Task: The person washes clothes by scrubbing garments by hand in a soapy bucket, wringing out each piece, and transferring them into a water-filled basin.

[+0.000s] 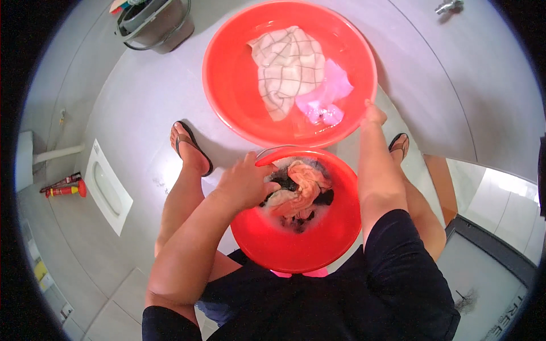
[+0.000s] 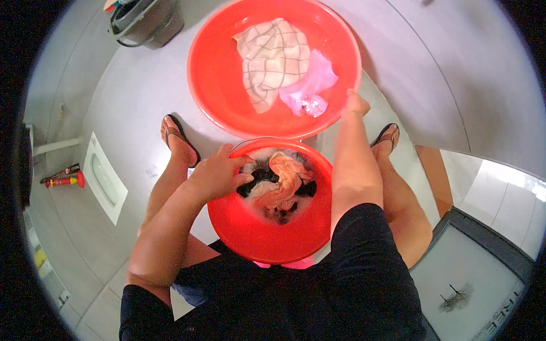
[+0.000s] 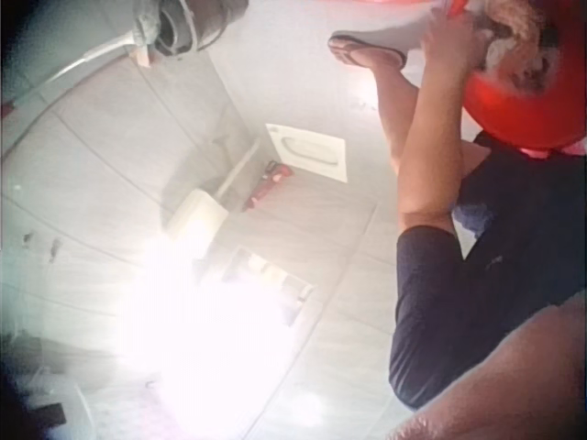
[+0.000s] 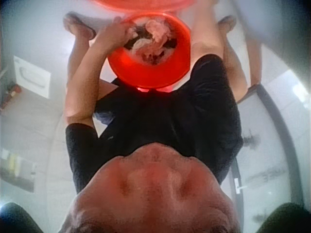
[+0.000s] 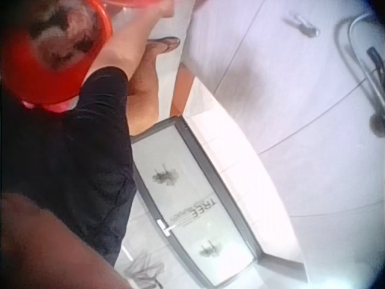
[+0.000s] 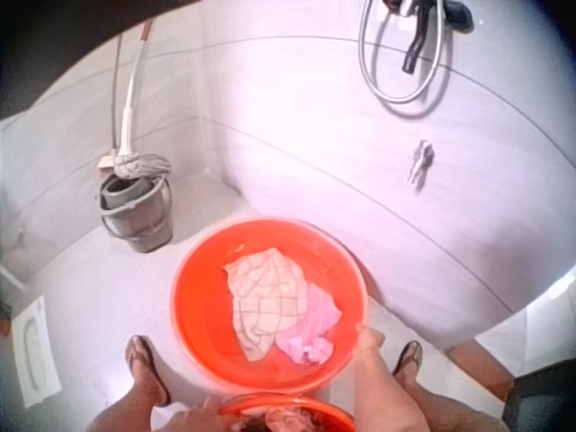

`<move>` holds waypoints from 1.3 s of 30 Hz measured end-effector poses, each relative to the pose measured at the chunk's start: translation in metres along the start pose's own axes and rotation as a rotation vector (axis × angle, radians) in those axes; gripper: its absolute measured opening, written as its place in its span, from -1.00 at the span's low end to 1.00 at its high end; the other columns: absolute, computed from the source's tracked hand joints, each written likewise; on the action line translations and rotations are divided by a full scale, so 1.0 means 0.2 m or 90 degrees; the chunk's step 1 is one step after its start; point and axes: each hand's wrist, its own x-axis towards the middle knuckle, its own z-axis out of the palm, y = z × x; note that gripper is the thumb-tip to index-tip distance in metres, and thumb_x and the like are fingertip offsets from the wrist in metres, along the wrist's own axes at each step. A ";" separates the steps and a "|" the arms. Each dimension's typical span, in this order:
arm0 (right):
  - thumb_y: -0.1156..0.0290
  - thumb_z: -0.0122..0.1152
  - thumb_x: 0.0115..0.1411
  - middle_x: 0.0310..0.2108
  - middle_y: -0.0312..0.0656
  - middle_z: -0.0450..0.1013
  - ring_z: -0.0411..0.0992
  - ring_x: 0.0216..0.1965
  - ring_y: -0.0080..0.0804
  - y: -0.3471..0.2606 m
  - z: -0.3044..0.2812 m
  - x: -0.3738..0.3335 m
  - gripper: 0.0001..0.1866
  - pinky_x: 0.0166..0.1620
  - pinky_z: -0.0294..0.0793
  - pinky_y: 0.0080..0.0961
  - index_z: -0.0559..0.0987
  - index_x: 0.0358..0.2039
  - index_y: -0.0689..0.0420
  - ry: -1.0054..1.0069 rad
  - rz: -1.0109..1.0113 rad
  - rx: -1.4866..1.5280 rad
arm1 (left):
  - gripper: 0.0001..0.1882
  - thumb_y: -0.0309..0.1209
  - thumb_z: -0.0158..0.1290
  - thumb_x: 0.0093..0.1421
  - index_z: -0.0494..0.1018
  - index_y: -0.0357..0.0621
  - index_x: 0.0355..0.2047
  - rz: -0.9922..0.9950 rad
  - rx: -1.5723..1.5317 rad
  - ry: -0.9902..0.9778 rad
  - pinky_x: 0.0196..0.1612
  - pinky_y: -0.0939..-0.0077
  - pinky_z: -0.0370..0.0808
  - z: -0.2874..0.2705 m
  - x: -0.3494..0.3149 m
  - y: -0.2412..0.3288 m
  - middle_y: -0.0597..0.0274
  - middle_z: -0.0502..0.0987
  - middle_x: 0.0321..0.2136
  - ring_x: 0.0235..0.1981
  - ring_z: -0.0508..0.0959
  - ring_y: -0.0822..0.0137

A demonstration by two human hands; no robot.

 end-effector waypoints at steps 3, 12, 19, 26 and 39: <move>0.58 0.37 0.03 -0.31 0.10 0.59 0.57 -0.33 -0.20 -0.01 -0.08 0.16 -0.80 -0.31 0.55 -0.24 0.57 -0.41 0.48 -0.031 -0.126 -0.173 | -0.47 0.05 0.11 0.21 0.46 0.23 0.15 0.001 -0.053 -0.023 0.02 -0.02 0.52 -0.04 -0.04 0.00 -0.13 0.31 0.13 0.00 0.53 -0.21; 0.11 0.33 0.10 -0.38 0.05 0.53 0.50 -0.29 0.00 -1.07 0.12 -0.03 -0.58 -0.15 0.46 -0.19 0.59 -0.40 0.31 -0.080 -0.834 -0.427 | -0.42 -0.05 0.19 0.16 0.41 0.15 0.18 0.052 -0.050 0.121 0.11 0.00 0.46 0.02 -0.14 0.02 -0.17 0.25 0.19 0.14 0.40 -0.18; 0.04 0.17 0.23 -0.20 0.10 0.58 0.54 -0.12 -0.12 -1.95 0.48 -0.44 -0.52 0.00 0.50 -0.30 0.62 -0.10 0.23 -0.047 -1.018 -0.645 | -0.34 -0.02 0.15 0.19 0.31 0.18 0.28 0.075 -0.021 0.110 0.18 -0.02 0.41 0.02 -0.08 0.10 -0.23 0.21 0.26 0.20 0.36 -0.22; 0.12 0.03 0.24 -0.28 0.19 0.56 0.53 -0.15 0.17 -1.95 0.56 -0.38 -0.59 -0.07 0.51 -0.07 0.65 -0.26 0.22 -0.013 -1.005 -0.711 | -0.36 -0.06 0.15 0.19 0.31 0.19 0.27 0.078 -0.012 0.119 0.17 -0.06 0.41 0.05 -0.07 0.11 -0.18 0.26 0.22 0.18 0.36 -0.23; 0.11 0.11 0.27 -0.34 -0.08 0.61 0.56 -0.30 -0.31 -1.39 0.38 -0.03 -0.62 -0.19 0.52 -0.33 0.63 -0.20 0.19 0.082 -0.865 -0.467 | -0.38 -0.06 0.16 0.17 0.37 -0.05 0.18 0.129 -0.018 0.174 0.15 -0.01 0.38 0.07 -0.16 0.06 -0.21 0.31 0.16 0.10 0.40 -0.21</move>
